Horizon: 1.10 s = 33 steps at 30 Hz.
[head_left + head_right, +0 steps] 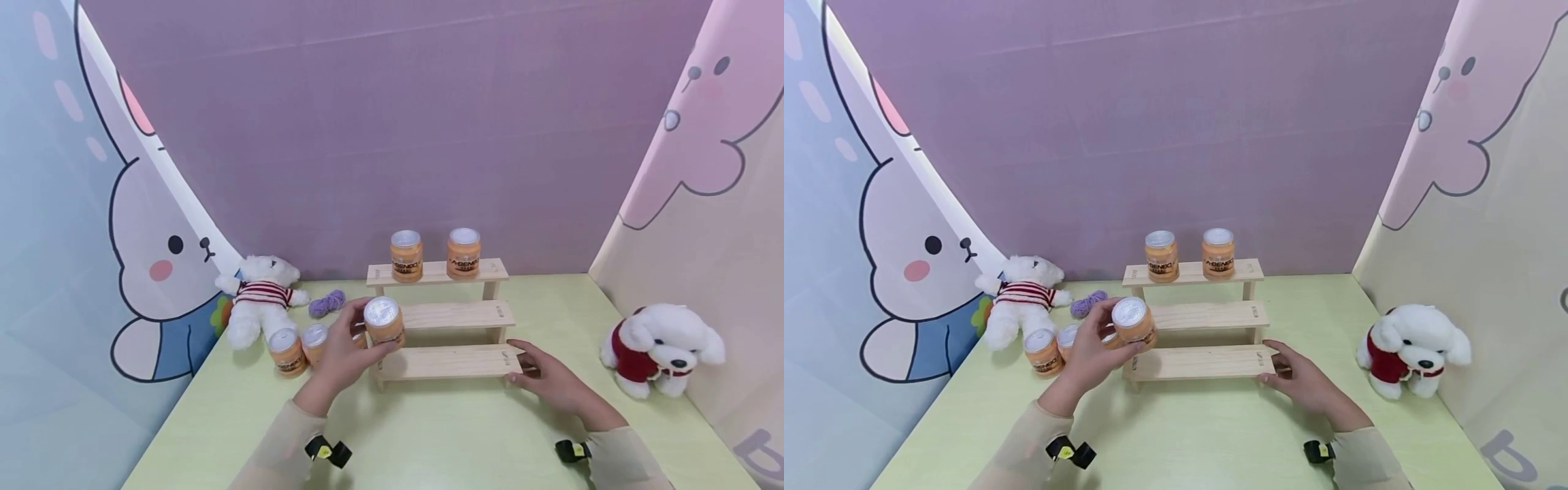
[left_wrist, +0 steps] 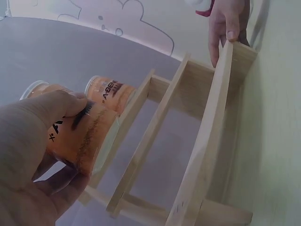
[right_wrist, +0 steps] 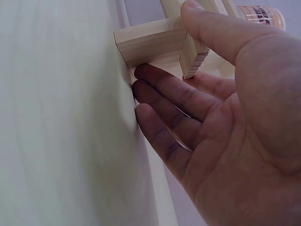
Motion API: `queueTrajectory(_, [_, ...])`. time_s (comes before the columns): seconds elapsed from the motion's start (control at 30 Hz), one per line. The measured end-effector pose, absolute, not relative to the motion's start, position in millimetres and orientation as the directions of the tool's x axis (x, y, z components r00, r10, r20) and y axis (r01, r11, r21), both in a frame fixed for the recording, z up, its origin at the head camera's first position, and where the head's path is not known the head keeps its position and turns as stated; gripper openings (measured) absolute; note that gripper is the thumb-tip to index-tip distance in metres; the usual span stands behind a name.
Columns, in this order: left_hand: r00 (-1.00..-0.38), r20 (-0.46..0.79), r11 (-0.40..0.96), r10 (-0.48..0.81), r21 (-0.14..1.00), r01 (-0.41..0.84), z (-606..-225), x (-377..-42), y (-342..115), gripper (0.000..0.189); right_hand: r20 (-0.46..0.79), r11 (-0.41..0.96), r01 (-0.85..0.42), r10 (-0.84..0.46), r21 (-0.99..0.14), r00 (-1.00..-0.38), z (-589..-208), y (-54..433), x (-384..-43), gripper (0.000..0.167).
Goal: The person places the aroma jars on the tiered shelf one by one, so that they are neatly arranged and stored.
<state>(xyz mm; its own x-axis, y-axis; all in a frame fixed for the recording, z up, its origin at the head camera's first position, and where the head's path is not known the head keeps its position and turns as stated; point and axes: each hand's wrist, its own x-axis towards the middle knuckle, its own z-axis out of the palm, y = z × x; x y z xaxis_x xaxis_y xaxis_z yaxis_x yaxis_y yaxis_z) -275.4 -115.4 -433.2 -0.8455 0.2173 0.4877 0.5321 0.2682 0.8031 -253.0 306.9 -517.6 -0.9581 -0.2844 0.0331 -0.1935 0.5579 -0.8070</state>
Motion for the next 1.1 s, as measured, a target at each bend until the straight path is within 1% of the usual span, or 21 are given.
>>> queueTrajectory(0.3, [-0.85,0.478,0.232,0.224,0.821,0.522,-429,-288,-91,0.081,0.025,0.559,-0.185,-0.282,-0.808,-0.959,-516,308,-253,0.077])
queueTrajectory(0.53, [-0.835,0.492,0.192,0.244,0.82,0.539,-429,-297,-74,0.077,0.025,0.557,-0.185,-0.283,-0.81,-0.959,-516,306,-253,0.077])
queueTrajectory(0.67, [-0.835,0.489,0.198,0.25,0.819,0.539,-428,-302,-65,0.076,0.019,0.556,-0.174,-0.273,-0.813,-0.962,-516,306,-253,0.076])
queueTrajectory(0.97, [-0.861,0.444,0.232,0.247,0.836,0.497,-425,-309,-49,0.08,0.015,0.559,-0.173,-0.276,-0.811,-0.961,-516,308,-253,0.076])
queueTrajectory(1.1, [-0.859,0.439,0.215,0.262,0.842,0.496,-424,-314,-42,0.08,0.017,0.558,-0.175,-0.276,-0.811,-0.961,-516,307,-253,0.077])
